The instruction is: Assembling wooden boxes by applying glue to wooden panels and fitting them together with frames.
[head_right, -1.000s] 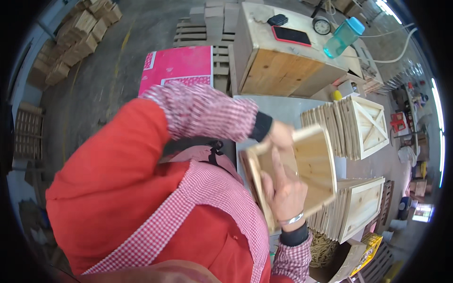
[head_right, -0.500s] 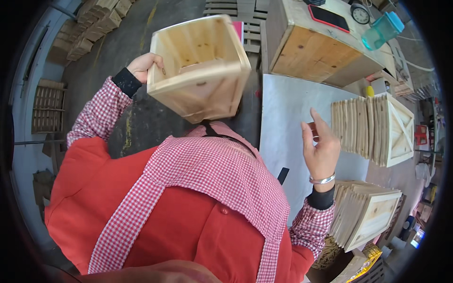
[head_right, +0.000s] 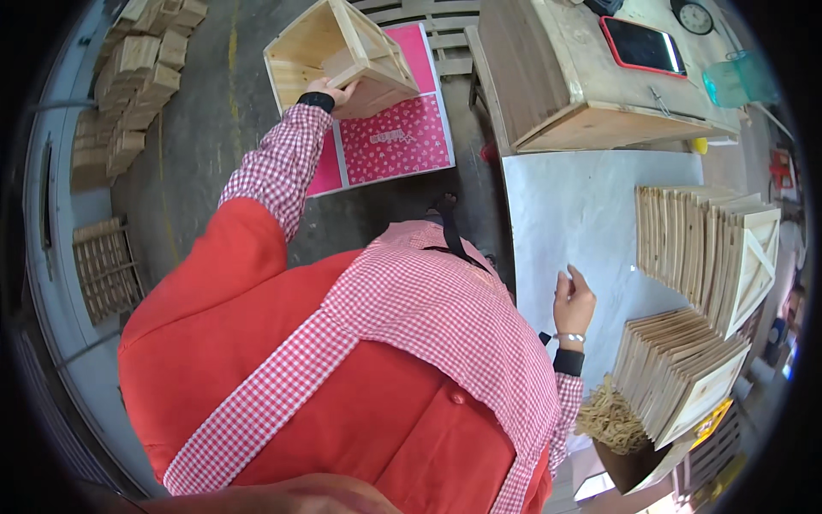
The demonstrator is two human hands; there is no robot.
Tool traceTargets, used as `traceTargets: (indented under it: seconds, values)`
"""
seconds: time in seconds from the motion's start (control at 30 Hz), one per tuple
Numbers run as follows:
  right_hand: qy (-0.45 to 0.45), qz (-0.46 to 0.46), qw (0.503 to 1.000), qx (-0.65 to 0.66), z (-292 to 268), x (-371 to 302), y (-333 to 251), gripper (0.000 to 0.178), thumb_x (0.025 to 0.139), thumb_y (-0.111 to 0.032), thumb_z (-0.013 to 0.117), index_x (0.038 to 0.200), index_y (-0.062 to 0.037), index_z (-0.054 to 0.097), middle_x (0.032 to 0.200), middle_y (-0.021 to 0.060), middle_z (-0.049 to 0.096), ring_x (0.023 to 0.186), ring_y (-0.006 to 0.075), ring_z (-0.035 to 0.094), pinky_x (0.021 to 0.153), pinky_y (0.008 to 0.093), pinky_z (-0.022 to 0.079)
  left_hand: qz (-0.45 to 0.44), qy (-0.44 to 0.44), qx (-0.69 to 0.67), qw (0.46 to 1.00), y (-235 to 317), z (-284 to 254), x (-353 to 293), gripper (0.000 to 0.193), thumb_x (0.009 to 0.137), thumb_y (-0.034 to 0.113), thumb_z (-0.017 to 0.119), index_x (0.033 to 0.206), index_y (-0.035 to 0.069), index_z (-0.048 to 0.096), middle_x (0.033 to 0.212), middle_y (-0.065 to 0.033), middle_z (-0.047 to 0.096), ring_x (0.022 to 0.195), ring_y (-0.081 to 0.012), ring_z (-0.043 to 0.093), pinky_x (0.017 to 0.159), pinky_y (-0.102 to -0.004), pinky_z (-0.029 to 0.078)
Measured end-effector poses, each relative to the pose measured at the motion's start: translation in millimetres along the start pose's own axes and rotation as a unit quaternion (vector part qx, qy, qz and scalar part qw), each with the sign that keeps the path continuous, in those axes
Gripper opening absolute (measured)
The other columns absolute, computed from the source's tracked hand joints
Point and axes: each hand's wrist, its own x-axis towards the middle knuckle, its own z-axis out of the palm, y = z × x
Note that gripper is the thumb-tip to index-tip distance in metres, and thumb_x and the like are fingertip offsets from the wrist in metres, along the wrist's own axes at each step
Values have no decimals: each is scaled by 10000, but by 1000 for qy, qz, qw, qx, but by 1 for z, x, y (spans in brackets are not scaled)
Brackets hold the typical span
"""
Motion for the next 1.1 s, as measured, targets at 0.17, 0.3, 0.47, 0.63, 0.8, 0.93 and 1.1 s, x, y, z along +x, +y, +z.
traceTargets:
  seconds: [0.17, 0.3, 0.47, 0.63, 0.8, 0.93, 1.1]
  values:
    - [30, 223, 974, 24, 9, -56, 11, 272, 895, -170, 609, 1066, 37, 657, 606, 108, 627, 516, 148, 617, 504, 295, 485, 22, 72, 29, 997, 7, 59, 57, 391, 1019, 243, 318, 1337, 77, 473, 1352, -128, 511, 1248, -354, 473, 1025, -568, 398]
    - [3, 350, 937, 10, 15, -85, -3, 289, 895, -178, 605, 1069, 48, 652, 643, 120, 649, 538, 162, 628, 508, 300, 492, 25, 68, 67, 995, 1, 95, 85, 405, 1018, 279, 326, 1344, 90, 474, 1350, -105, 523, 1242, -333, 487, 1019, -547, 408]
    - [8, 361, 932, 41, 36, -107, 17, 313, 897, -195, 603, 1081, 55, 645, 689, 141, 669, 561, 176, 636, 514, 307, 497, 136, 53, 515, 844, -11, 123, 100, 480, 979, 414, 349, 1363, 149, 460, 1377, -78, 501, 1273, -308, 455, 1055, -495, 370]
    - [10, 364, 930, 48, 42, -115, 18, 332, 897, -210, 603, 1100, 51, 640, 728, 155, 682, 589, 181, 641, 524, 309, 499, 234, -5, 942, 241, -29, 145, 127, 583, 918, 584, 368, 1384, 241, 443, 1419, -49, 463, 1318, -290, 402, 1110, -451, 296]
    - [-18, 419, 906, 51, 47, -124, 14, 347, 897, -215, 606, 1110, 58, 633, 740, 159, 685, 614, 179, 640, 548, 309, 505, 224, -1, 969, -101, -7, 147, 213, 687, 903, 659, 333, 1423, 216, 403, 1453, -61, 413, 1350, -255, 372, 1129, -383, 276]
    - [-16, 438, 896, 63, 71, -155, 28, 366, 899, -225, 608, 1116, 69, 626, 756, 159, 686, 647, 175, 639, 578, 307, 510, 268, -35, 957, -100, -12, 140, 245, 682, 912, 639, 343, 1407, 179, 437, 1447, -82, 419, 1350, -242, 379, 1125, -358, 284]
    - [-44, 422, 901, 94, 77, -172, 37, 381, 904, -232, 607, 1126, 78, 619, 778, 149, 688, 693, 160, 637, 610, 298, 508, 304, -83, 948, -51, -4, 133, 247, 644, 911, 615, 383, 1374, 177, 480, 1423, -83, 452, 1332, -243, 406, 1108, -359, 309]
